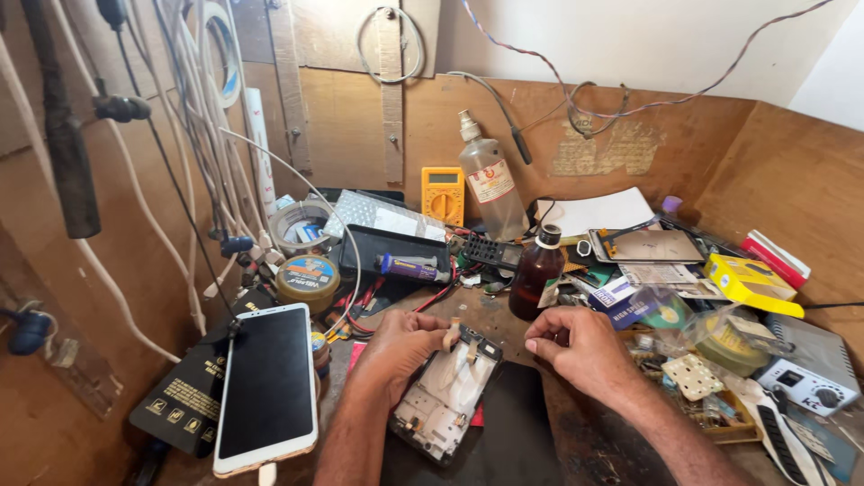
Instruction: The person uses a small screwdriver to manipulate components inside a disassembled smartphone chassis on a cluttered workbench. They repeatedly adjust and probe internal parts while holding the device steady with the other hand.
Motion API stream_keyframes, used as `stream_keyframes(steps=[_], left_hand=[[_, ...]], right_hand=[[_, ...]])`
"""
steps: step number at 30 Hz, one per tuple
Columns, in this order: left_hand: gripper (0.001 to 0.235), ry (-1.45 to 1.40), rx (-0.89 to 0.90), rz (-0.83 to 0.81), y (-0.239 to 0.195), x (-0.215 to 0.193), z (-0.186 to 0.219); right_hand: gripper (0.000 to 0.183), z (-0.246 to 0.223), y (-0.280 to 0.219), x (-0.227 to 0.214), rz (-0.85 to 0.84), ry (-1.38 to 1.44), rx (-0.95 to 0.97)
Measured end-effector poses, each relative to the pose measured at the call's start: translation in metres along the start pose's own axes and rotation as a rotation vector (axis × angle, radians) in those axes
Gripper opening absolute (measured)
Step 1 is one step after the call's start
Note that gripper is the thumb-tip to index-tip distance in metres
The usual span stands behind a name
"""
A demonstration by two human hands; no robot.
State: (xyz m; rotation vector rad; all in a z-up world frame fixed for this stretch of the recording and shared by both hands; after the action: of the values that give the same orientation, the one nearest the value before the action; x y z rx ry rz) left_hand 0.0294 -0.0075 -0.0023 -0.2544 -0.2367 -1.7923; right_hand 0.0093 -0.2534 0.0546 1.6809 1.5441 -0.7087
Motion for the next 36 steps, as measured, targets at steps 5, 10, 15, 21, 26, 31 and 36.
stream_keyframes(steps=[5,10,15,21,26,31,36], left_hand=[[0.020,0.051,0.009,0.070,0.001,-0.001,0.000],[0.020,0.013,0.011,0.063,0.001,-0.001,0.000],[0.017,-0.009,0.013,0.055,0.002,-0.002,-0.002],[0.016,-0.028,0.021,0.049,0.001,-0.002,-0.005],[0.015,-0.017,0.093,0.045,-0.001,-0.003,-0.004],[0.015,-0.046,0.080,0.049,-0.002,-0.004,-0.003],[0.017,-0.086,0.076,0.052,-0.004,-0.002,0.000]], right_hand=[[0.016,-0.010,-0.003,0.001,-0.049,0.027,-0.110],[0.015,-0.016,-0.003,0.002,-0.096,0.001,-0.145],[0.016,-0.025,-0.004,0.003,-0.128,-0.094,-0.156],[0.013,-0.029,-0.006,0.007,-0.101,-0.212,-0.282],[0.013,-0.027,-0.001,0.015,-0.001,-0.261,-0.371],[0.019,-0.033,0.011,0.021,0.076,-0.013,-0.366],[0.027,-0.049,0.022,0.030,-0.022,0.080,-0.257]])
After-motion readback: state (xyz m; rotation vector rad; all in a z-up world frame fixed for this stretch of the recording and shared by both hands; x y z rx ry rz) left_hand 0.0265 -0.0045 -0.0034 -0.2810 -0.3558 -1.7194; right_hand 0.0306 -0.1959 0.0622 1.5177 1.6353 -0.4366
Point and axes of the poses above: each hand's wrist, its own y-axis towards the middle knuckle, its own x-axis out of the palm, z = x × y, the point moved 3 cm from there along y, towards the middle knuckle, and after that the axes turned 6 degrees about x, right-handed, at the moved point
